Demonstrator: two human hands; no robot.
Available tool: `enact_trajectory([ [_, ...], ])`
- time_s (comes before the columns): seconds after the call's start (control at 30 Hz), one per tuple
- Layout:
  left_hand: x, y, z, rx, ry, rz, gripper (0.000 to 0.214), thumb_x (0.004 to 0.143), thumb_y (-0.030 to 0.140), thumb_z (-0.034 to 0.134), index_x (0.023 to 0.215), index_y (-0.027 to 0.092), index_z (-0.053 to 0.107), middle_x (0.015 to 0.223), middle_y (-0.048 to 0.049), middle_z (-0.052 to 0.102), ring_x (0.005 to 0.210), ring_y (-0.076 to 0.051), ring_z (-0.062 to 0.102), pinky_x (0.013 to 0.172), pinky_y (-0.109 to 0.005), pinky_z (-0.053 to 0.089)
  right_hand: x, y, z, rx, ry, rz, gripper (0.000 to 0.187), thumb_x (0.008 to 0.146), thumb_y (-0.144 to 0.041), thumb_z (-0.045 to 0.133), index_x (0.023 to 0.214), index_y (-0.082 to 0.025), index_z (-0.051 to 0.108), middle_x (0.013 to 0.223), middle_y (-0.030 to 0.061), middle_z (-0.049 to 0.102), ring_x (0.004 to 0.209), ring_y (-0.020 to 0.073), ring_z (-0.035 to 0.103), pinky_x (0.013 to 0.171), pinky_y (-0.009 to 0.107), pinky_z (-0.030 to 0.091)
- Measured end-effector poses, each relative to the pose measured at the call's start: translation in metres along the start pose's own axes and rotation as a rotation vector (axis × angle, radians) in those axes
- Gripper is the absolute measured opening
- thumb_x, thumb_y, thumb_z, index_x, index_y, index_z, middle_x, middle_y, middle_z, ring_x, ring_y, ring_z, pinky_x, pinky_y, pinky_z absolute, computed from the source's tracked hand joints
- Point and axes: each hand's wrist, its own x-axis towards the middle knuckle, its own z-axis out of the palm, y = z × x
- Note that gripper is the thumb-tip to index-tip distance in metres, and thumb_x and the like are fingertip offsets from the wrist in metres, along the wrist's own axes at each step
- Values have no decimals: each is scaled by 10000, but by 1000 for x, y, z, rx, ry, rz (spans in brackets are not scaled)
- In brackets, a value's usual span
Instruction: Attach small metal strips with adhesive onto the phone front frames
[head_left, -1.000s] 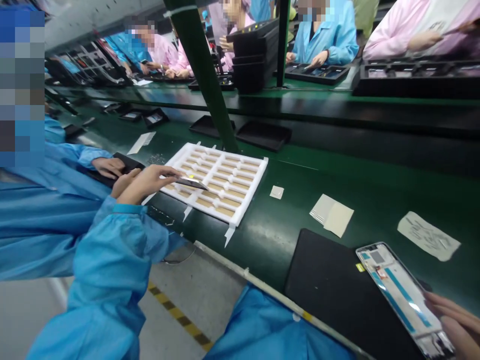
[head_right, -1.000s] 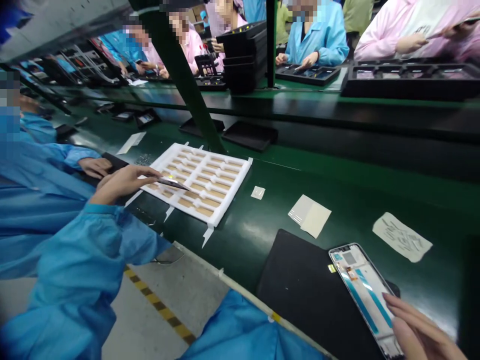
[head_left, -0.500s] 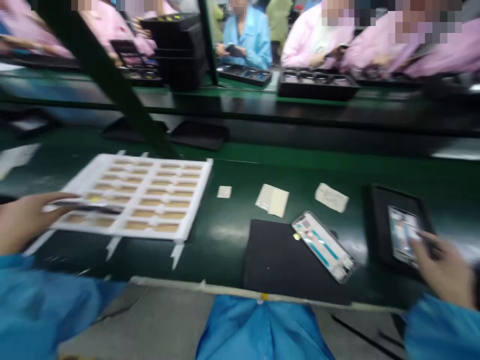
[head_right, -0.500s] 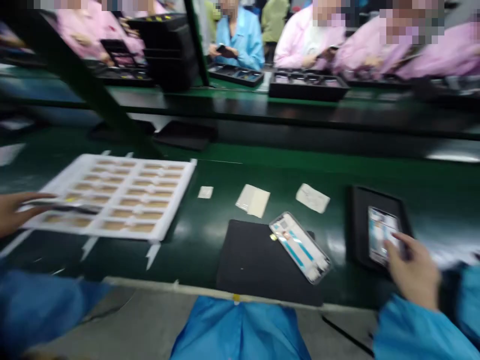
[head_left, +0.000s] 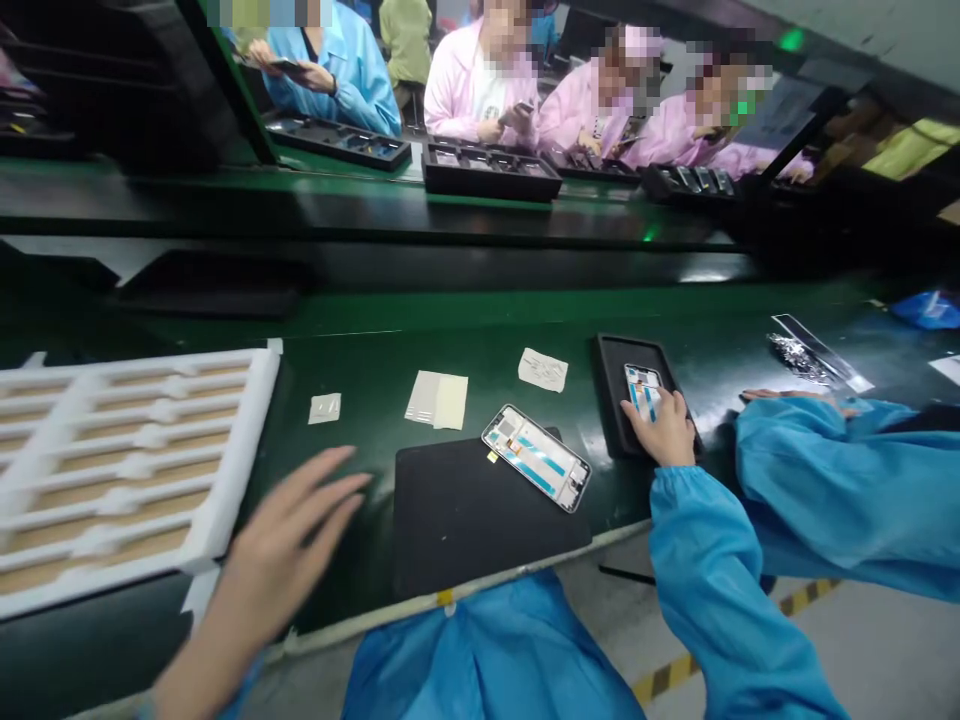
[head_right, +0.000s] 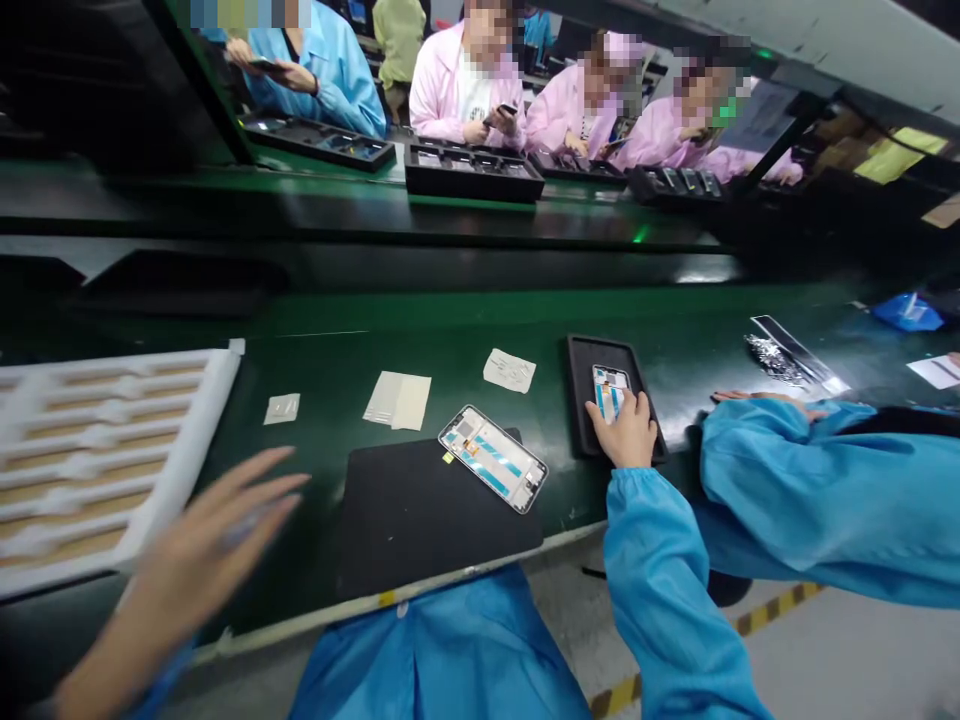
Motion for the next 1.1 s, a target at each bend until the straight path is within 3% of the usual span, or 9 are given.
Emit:
enact_trajectory([
  [0.13,12,40,59,-294,-242,84,245,969,244,525,1167,292,661,1408,-21,558,1291,-219,541,1079,-385,485,10,4,-8,41,18,25,727,738,-545,575,1341,-157,455,1343,202,492,1224,349,500,1015,509,400],
  [0.27,15,83,71,-582,-469,-48,253,983,291,495,1156,316,679,1422,-4,550,1301,-213,529,1112,-396,447,17,9,-27,302,43,158,836,587,-502,736,1294,-129,489,1169,160,561,1107,324,567,975,495,454],
  [0.37,21,103,72,-846,-516,-269,294,958,354,548,1236,326,638,1371,-24,597,1258,-224,565,1102,-404,449,-12,-18,-49,612,-31,175,840,577,-514,793,1281,-168,493,1078,97,578,1007,274,623,917,463,505],
  [0.53,23,119,92,-1435,-400,-601,646,931,511,550,1499,282,340,1455,-121,515,1256,-273,572,1061,-425,475,-129,-113,-78,613,-322,-385,618,736,-401,754,1283,-260,501,1227,93,558,1123,263,569,969,432,490],
  [0.63,20,115,100,-1476,-190,-790,637,916,561,544,1437,206,448,1398,-135,568,1297,-301,531,1094,-430,436,-164,-146,-76,601,-483,-639,620,817,-395,699,1359,-270,426,1333,100,505,1234,254,513,1036,407,459],
  [0.73,16,103,94,-1299,-62,-872,568,913,548,558,1358,196,535,1366,-98,597,1325,-282,498,1132,-384,387,-138,-134,-61,485,-292,-651,492,898,-439,599,1331,-246,467,1312,119,524,1246,275,502,1039,441,436],
  [0.83,16,88,76,-1098,-54,-844,542,927,540,536,1353,204,525,1377,-84,581,1306,-264,505,1120,-352,389,-85,-90,-40,64,65,-404,450,902,-456,566,1239,-159,549,1220,191,534,1148,362,531,892,496,461],
  [0.97,19,70,45,-986,-141,-767,483,939,510,523,1313,205,522,1299,-86,619,1169,-245,592,991,-326,483,-39,-42,-20,-419,-77,-310,360,928,-419,497,1086,-110,592,1008,179,599,936,349,591,685,409,430],
  [1.1,19,57,21,-865,-237,-712,356,929,502,540,1122,207,590,1053,-46,684,937,-204,649,797,-270,521,-18,-48,-21,-499,-20,-374,275,956,-323,409,1018,-119,582,944,157,618,889,300,584,659,362,368],
])
